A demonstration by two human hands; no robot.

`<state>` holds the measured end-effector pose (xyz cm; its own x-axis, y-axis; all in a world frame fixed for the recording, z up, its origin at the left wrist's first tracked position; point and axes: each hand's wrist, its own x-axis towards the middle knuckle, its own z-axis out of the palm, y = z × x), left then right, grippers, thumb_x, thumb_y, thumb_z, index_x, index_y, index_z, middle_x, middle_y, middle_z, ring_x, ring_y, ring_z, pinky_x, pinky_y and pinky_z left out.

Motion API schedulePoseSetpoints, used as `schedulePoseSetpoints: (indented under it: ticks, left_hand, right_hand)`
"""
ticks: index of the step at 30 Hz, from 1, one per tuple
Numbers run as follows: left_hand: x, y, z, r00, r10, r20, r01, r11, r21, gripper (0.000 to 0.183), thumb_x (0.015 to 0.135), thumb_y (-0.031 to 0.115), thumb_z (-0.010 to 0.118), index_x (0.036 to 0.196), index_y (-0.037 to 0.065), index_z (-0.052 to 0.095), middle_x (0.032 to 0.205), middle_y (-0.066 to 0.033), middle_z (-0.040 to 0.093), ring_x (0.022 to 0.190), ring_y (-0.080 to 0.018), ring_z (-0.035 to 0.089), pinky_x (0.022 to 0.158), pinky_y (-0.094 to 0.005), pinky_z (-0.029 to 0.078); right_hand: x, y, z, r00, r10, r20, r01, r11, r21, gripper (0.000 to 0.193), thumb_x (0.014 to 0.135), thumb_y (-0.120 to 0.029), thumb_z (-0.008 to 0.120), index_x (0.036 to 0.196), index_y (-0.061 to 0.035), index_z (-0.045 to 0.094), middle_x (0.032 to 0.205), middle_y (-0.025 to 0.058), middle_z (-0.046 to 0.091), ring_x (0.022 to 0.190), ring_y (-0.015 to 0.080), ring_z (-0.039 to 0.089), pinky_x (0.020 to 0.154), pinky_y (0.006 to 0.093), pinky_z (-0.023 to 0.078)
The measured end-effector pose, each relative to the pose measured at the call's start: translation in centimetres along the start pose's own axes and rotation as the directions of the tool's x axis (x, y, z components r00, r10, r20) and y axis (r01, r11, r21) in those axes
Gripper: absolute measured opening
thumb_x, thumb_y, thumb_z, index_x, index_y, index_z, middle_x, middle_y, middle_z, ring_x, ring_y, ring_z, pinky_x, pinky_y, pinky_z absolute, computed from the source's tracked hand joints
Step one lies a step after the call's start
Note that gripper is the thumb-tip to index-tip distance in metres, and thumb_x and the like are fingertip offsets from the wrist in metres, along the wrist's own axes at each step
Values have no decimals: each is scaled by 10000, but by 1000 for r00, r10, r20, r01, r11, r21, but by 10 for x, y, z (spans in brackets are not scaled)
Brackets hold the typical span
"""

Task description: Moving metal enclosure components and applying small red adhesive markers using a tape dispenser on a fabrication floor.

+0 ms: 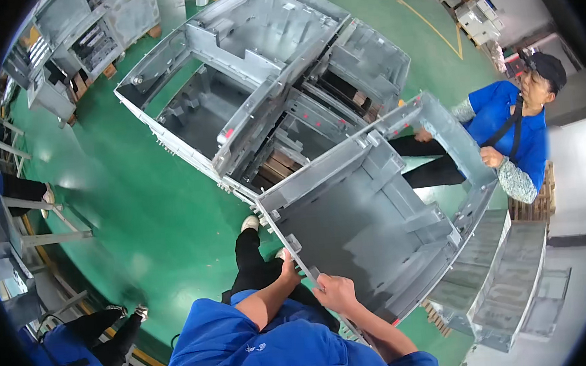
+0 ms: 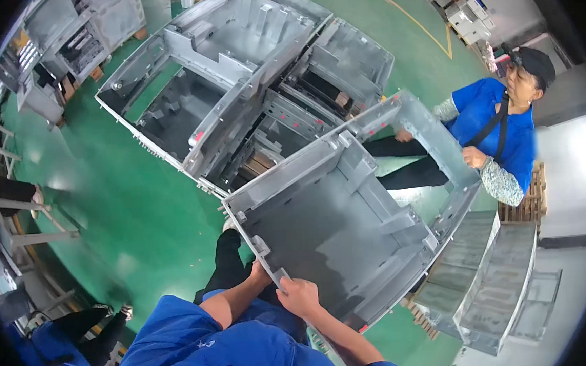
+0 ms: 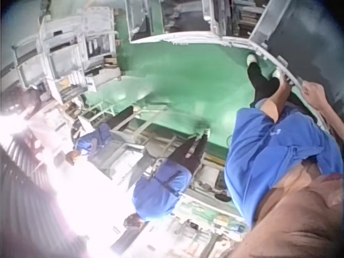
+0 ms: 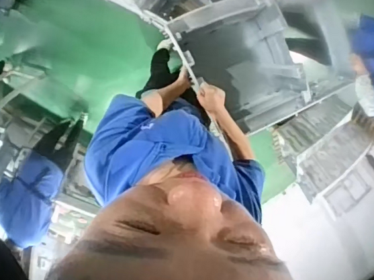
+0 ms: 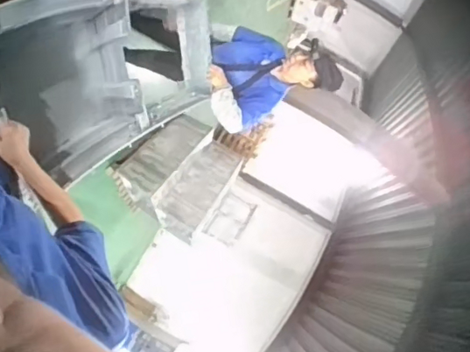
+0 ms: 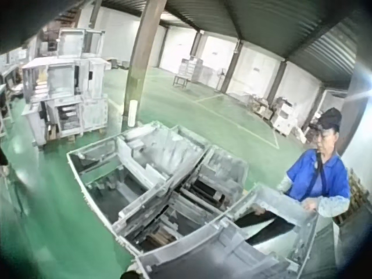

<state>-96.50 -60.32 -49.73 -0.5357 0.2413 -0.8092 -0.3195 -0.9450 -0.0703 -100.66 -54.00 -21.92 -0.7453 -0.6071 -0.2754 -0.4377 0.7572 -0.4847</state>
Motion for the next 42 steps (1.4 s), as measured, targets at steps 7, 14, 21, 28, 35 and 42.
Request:
schedulePoseSetpoints:
  ticks: [7,14,21,28,35,42]
  left_hand:
    - [-44,52,58,957,-200,-208,224,970,99,354,814,465,401,1031,204,500,1019,-21,529,989,-220,474,849,-440,357]
    - [20,55,22,993,-33,109,18,990,139,712,726,721,319,1216,208,389,1252,-38,361,1153,-253,322,915,-559,235]
    - [41,85,19,986,74,147,-92,989,116,559,778,634,382,1147,221,454,1172,5,434,1107,-199,357,885,-489,278]
    - [48,109,63,989,135,61,-126,983,-132,553,818,576,376,1211,189,392,1201,17,423,1127,-197,345,959,-485,211]
    - [66,115,85,983,172,62,-170,985,-36,694,806,588,380,1301,116,262,1350,-52,272,1235,-231,238,1010,-464,125]
    - [80,130,75,978,204,-35,-206,949,-239,662,795,588,412,1235,98,356,1300,-35,340,1194,-197,287,991,-449,174]
  right_hand:
    - [65,-21,-19,979,160,124,-153,986,-60,222,679,-229,603,667,-73,446,547,102,530,554,289,559,504,393,423]
    - [87,-25,-28,990,120,77,-114,991,-71,211,679,-211,599,679,-65,447,562,86,537,561,284,556,515,402,424]
    - [113,-21,-31,997,32,73,-26,997,-74,194,659,-176,613,701,-76,452,597,73,527,578,278,548,513,399,428]
    - [139,9,-43,993,-87,77,94,990,-100,228,660,-159,633,657,-63,426,583,71,488,599,270,509,522,387,400]
    - [160,49,-52,977,-128,168,144,985,-91,220,677,-164,629,660,-60,436,606,72,486,635,278,496,564,395,395]
    - [179,52,-43,959,-189,213,204,977,-54,226,657,-129,639,669,-67,422,599,61,471,608,261,478,559,377,389]
